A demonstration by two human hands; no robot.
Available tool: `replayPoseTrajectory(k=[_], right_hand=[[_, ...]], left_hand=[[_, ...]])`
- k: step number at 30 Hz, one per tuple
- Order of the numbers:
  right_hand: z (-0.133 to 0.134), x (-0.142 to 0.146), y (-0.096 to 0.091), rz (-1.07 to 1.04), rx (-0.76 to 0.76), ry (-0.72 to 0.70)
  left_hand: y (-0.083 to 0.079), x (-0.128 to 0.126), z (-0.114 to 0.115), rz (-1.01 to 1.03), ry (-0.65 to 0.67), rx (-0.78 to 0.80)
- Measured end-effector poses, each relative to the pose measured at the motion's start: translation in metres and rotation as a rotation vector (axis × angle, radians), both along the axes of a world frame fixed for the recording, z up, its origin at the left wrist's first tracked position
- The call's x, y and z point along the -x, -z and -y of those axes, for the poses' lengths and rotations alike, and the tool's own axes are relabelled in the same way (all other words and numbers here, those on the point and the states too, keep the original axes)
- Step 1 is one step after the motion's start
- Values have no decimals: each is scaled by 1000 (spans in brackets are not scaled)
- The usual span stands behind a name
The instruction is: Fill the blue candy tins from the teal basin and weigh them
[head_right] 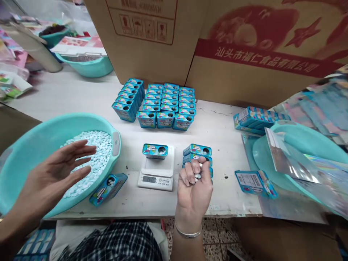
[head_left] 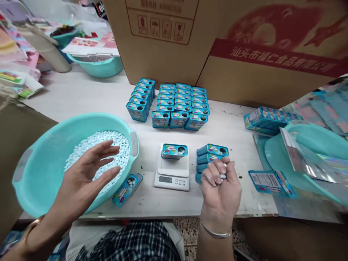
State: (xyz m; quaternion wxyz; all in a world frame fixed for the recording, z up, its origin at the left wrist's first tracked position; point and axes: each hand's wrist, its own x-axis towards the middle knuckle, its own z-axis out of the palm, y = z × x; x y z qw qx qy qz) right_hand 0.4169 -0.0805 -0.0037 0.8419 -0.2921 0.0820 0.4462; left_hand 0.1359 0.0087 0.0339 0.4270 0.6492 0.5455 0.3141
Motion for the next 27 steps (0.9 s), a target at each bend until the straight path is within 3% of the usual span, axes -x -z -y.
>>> replayPoseTrajectory(k=[3, 7, 14, 18, 23, 27], right_hand=[[-11, 3, 2, 38, 30, -13], [-26, 8, 0, 103, 66, -26], [-43, 12, -4, 146, 46, -16], [-52, 14, -4, 177, 21, -5], [-68, 22, -6, 311, 34, -1], [-80, 30, -6, 439, 79, 34]], left_hand=[[3, 10, 8, -69, -84, 41], [3, 12, 10, -100, -91, 65], [6, 0, 2, -53, 109, -3], [5, -24, -8, -74, 292, -119], [13, -72, -30, -139, 565, -330], [28, -108, -44, -211, 646, -403]])
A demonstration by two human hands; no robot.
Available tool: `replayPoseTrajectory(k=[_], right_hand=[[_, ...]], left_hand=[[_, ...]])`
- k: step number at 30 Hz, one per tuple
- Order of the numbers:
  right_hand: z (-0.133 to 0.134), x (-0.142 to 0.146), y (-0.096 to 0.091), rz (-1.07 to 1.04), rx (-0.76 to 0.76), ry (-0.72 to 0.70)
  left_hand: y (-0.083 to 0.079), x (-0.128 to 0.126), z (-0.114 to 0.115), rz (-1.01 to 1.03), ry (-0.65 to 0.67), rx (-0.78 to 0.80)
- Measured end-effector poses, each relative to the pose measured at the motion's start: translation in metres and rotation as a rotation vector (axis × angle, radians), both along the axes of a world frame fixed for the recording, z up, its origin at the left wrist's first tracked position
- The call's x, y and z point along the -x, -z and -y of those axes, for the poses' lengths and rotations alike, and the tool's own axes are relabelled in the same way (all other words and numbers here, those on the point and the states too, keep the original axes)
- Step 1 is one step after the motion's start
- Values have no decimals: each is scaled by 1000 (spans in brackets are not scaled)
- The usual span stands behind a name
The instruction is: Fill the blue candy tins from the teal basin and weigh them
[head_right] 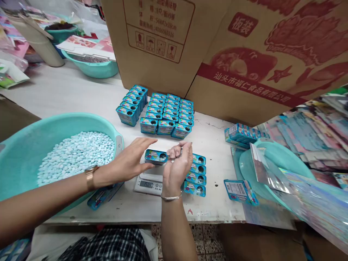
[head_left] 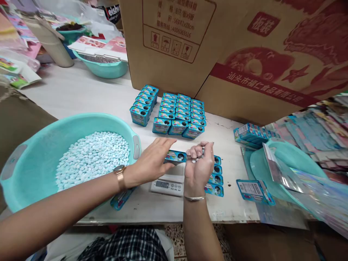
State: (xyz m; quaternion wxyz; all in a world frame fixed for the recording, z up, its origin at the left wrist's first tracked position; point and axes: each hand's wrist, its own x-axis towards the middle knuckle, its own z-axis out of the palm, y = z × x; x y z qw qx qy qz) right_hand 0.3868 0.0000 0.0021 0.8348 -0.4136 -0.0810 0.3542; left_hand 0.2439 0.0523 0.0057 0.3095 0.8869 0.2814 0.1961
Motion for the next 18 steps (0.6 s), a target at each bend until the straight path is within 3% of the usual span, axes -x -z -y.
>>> replayPoseTrajectory(k=[4, 9, 14, 18], right_hand=[[-8, 6, 4, 128, 36, 13], [-10, 10, 8, 206, 26, 19], [-5, 0, -3, 67, -5, -13], [14, -22, -14, -39, -74, -32]], left_hand=[[17, -16, -5, -53, -14, 19], [27, -16, -4, -43, -38, 56], [14, 1, -3, -43, -28, 64], [-8, 35, 0, -20, -91, 58]])
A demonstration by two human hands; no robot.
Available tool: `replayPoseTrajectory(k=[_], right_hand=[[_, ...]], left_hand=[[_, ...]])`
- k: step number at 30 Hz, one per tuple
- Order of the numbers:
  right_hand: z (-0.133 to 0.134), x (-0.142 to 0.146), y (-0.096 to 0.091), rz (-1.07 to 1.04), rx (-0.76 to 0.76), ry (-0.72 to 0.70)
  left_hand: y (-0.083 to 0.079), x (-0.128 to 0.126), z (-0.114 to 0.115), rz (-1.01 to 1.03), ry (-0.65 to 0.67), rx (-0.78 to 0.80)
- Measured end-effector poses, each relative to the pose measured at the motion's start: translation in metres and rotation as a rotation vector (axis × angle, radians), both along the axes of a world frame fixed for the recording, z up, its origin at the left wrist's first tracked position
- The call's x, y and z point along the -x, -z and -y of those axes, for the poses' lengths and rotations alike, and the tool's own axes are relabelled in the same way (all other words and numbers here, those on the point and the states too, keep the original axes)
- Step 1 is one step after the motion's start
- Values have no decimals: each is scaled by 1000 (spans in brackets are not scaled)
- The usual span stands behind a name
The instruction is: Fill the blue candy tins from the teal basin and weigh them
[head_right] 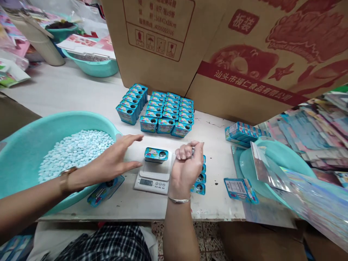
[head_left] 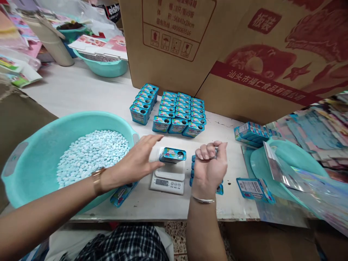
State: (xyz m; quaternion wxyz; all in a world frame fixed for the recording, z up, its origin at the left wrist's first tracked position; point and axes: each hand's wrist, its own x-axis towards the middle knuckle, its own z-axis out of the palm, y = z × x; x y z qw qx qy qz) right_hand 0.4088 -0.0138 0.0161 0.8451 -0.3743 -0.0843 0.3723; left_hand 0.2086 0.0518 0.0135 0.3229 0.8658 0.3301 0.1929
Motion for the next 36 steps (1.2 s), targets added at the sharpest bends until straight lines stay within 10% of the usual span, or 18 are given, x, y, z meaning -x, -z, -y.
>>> replayPoseTrajectory(k=[13, 27, 31, 36], right_hand=[[21, -11, 11, -50, 69, 15], [20, 3, 11, 1074, 482, -256], [16, 5, 16, 899, 448, -159], [13, 10, 28, 190, 222, -12]], left_hand=[[-4, 63, 21, 18, -214, 56], [6, 61, 32, 17, -152, 38], [1, 43, 27, 35, -109, -4], [16, -14, 6, -63, 22, -79]])
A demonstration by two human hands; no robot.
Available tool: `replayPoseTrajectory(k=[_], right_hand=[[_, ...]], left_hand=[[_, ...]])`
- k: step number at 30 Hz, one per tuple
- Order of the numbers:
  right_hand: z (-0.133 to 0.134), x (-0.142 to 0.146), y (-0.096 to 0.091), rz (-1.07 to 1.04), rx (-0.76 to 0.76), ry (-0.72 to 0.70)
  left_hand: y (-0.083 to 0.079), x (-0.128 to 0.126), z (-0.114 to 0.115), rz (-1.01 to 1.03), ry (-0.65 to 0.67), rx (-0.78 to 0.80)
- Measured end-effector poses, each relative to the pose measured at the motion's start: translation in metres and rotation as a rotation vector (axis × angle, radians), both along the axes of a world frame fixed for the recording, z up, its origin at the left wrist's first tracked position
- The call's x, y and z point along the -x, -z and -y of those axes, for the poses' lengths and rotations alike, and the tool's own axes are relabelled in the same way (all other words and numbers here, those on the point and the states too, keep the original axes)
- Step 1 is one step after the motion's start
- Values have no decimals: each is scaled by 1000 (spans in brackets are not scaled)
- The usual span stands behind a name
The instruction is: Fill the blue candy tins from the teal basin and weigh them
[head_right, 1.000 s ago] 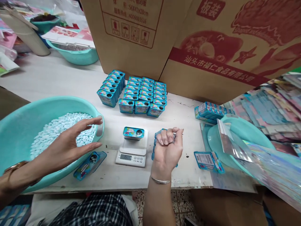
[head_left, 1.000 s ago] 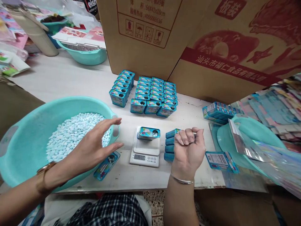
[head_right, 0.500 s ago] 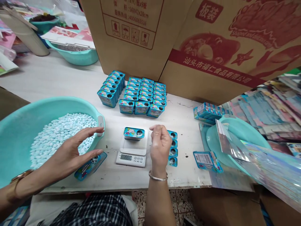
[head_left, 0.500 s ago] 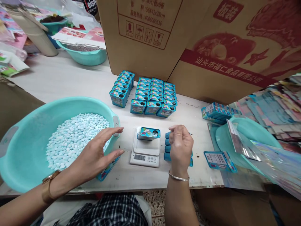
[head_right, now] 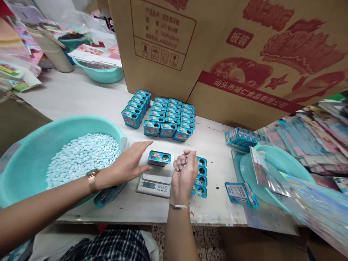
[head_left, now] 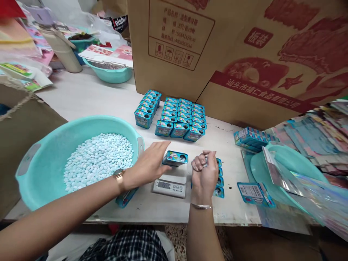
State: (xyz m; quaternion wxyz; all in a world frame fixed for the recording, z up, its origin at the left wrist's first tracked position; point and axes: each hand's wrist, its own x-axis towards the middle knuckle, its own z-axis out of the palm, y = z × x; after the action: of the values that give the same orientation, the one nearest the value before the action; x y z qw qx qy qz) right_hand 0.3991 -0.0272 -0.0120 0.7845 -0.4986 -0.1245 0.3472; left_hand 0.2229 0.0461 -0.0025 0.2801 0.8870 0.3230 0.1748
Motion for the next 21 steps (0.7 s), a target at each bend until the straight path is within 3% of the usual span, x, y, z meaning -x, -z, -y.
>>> replayPoseTrajectory(k=[3, 5, 10, 12, 14, 17, 21], right_hand=[[7, 2, 4, -257, -59, 59], [14, 3, 7, -345, -71, 95], [20, 7, 16, -646, -66, 29], [15, 10, 19, -753, -49, -26], [10, 14, 20, -792, -48, -74], [6, 18, 18, -818, -58, -65], [10, 14, 12, -890, -79, 4]], left_hand=[[10, -25, -10, -85, -24, 64], [8, -30, -10, -53, -41, 81], [-31, -23, 6, 122, 51, -145], [-43, -23, 13, 70, 127, -295], [-44, -27, 17, -21, 179, -346], [-37, -34, 18, -84, 155, -243], [-28, -36, 12, 21, 50, -111]])
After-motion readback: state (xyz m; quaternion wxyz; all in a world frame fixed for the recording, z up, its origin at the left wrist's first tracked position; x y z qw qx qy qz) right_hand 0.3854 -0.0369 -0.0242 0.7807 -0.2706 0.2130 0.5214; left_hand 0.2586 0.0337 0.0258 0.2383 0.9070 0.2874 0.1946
